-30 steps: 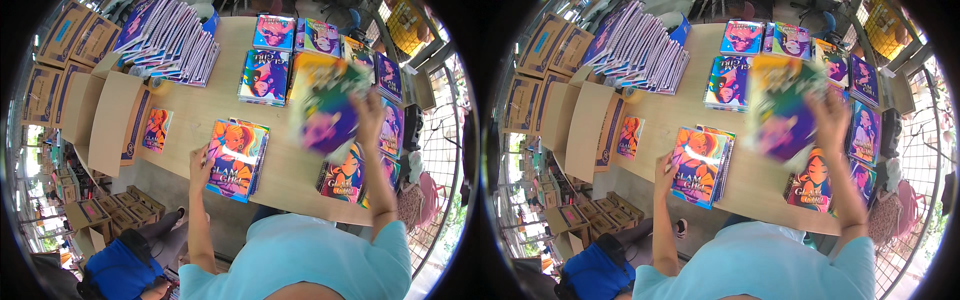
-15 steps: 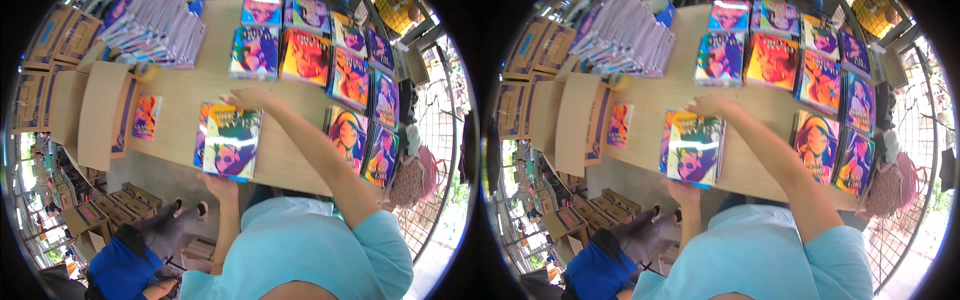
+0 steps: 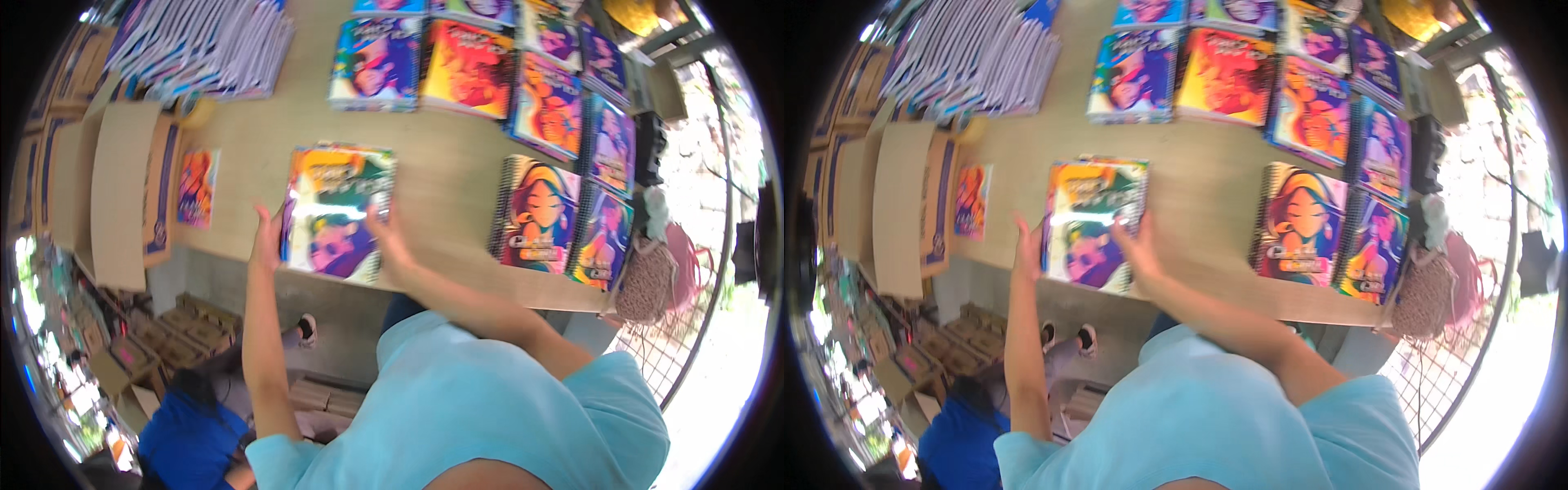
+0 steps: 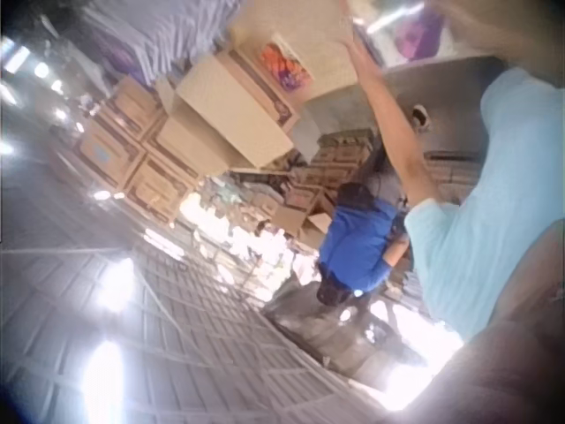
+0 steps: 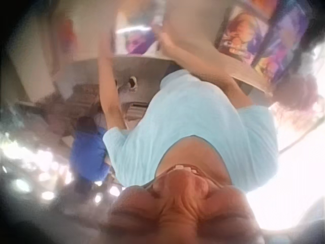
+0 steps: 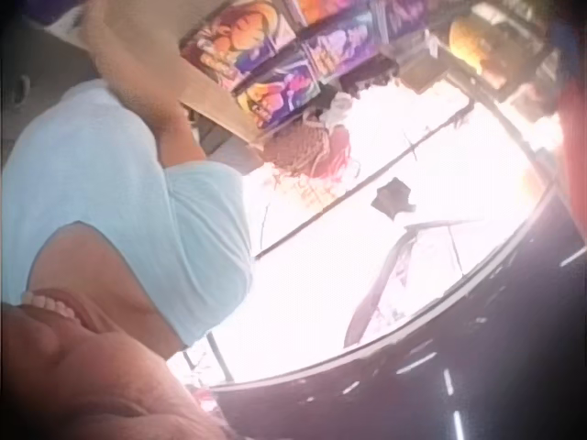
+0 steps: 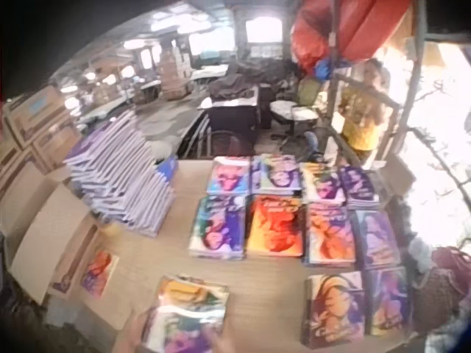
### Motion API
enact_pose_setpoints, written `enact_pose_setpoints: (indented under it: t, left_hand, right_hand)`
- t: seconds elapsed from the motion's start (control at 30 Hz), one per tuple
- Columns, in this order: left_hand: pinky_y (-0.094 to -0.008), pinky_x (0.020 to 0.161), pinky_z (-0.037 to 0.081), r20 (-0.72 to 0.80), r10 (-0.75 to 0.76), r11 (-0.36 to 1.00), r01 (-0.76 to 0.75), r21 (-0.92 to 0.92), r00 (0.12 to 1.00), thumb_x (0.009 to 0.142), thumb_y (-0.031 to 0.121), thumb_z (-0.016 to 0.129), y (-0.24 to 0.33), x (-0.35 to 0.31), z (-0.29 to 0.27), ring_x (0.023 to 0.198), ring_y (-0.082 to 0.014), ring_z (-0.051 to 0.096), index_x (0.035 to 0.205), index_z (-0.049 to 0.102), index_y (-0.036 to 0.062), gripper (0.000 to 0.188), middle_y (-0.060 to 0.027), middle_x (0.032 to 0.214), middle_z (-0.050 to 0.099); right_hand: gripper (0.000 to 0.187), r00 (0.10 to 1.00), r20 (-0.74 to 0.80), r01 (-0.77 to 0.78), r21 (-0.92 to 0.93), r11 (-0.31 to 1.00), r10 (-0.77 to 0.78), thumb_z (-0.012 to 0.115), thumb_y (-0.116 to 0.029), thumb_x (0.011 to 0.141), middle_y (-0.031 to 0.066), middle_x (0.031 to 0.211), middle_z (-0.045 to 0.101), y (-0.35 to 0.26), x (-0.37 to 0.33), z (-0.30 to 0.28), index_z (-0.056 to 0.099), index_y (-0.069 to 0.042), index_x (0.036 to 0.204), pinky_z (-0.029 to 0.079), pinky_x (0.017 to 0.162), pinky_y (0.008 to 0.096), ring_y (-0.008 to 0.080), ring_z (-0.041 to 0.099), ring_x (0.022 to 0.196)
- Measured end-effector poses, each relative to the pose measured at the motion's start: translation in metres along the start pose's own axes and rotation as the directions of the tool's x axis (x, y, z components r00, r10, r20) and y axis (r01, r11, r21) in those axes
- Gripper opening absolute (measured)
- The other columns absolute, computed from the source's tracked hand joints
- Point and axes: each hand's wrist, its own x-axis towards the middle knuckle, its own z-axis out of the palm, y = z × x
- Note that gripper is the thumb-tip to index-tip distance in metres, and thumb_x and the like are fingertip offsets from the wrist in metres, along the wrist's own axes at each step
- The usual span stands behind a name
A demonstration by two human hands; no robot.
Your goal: The person stacks colorful spiral-bound notebooks on a table, arranging them into neat piles. They handle the notebooks by hand, moving them from a cardboard box and organizing them into rows.
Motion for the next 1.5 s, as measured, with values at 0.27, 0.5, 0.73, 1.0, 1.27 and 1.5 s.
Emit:
enact_pose_setpoints:
  t: [0.27, 0.5, 0.73, 1.0, 1.27, 1.5]
  left_hand:
    - [-0.0382, 0.107, 0.027, -0.343, 0.663, 0.599, -0.197, 0.776, 0.665, 0.094, 0.049, 0.034, 0.040, -0.004, 0.011, 0.128, -0.0251, 0.036, 0.142, 0.029, 0.0090, 0.063, -0.0132, 0.143, 0.034]
    - [-0.0417, 0.088, 0.039, 0.443, 0.537, 0.065, -0.558, 0.827, 0.718, 0.075, 0.026, 0.072, 0.025, 0.163, 0.436, 0.102, -0.0315, 0.047, 0.103, 0.065, 0.0100, 0.033, -0.0138, 0.111, 0.050]
    - [-0.0402, 0.077, 0.039, 0.371, 0.483, -0.131, -0.354, 0.926, 0.793, 0.069, 0.046, 0.073, -0.060, 0.315, 0.536, 0.091, -0.0286, 0.048, 0.079, 0.064, 0.0008, 0.047, -0.0110, 0.096, 0.047]
    - [-0.0459, 0.070, 0.044, 0.226, 0.595, 0.436, -0.546, 0.715, 0.772, 0.080, 0.011, 0.065, -0.044, 0.281, 0.506, 0.079, -0.0376, 0.054, 0.097, 0.046, 0.0005, 0.028, -0.0186, 0.089, 0.055]
    - [-0.0278, 0.087, 0.046, -0.264, 0.593, 0.747, -0.396, 0.535, 0.761, 0.082, 0.005, 0.063, 0.067, 0.024, 0.255, 0.100, -0.0135, 0.057, 0.130, 0.046, -0.0021, 0.051, -0.0069, 0.113, 0.060]
    - [-0.0282, 0.097, 0.037, -0.242, 0.426, 0.686, -0.136, 0.715, 0.872, 0.090, 0.013, 0.054, 0.039, -0.018, 0.063, 0.113, -0.0137, 0.048, 0.133, 0.043, -0.0010, 0.046, -0.0079, 0.128, 0.050]
  right_hand:
    - [0.049, 0.976, 0.064, 0.220, -0.315, 0.923, -0.210, 0.063, -0.029, 0.086, 0.0050, 0.116, 0.061, -0.182, -0.023, -0.176, 0.052, -0.009, 0.129, 0.045, 0.088, 0.0342, 0.0146, 0.056, 0.103]
    - [0.039, 0.663, 0.228, 0.039, -0.962, -0.271, -0.713, 0.063, -0.006, 0.076, 0.0126, 0.130, 0.046, -0.402, 0.099, -0.397, 0.062, -0.021, 0.113, 0.041, 0.094, 0.0422, 0.0319, 0.043, 0.120]
    - [0.050, 0.953, 0.217, -0.029, -0.625, -0.780, -0.209, 0.057, -0.027, 0.086, 0.0066, 0.152, 0.016, -0.465, 0.191, -0.418, 0.044, -0.046, 0.130, 0.026, 0.104, 0.0601, 0.0354, 0.015, 0.139]
    - [0.020, 0.888, 0.388, -0.063, -0.431, -0.900, -0.248, 0.056, -0.017, 0.078, 0.0013, 0.102, 0.060, -0.498, 0.134, -0.399, 0.060, -0.019, 0.098, 0.026, 0.105, 0.0574, 0.0208, 0.055, 0.105]
    - [0.043, 0.457, 0.064, 0.640, -0.717, 0.278, -0.887, 0.058, -0.011, 0.088, 0.0133, 0.120, 0.055, -0.377, -0.070, -0.215, 0.046, 0.003, 0.127, 0.045, 0.089, 0.0278, 0.0163, 0.055, 0.103]
    - [0.040, 0.855, -0.010, 0.519, 0.012, 0.855, -0.518, 0.061, -0.008, 0.083, 0.0043, 0.095, 0.060, -0.122, -0.023, -0.001, 0.053, -0.002, 0.122, 0.044, 0.081, 0.0270, 0.0115, 0.054, 0.085]
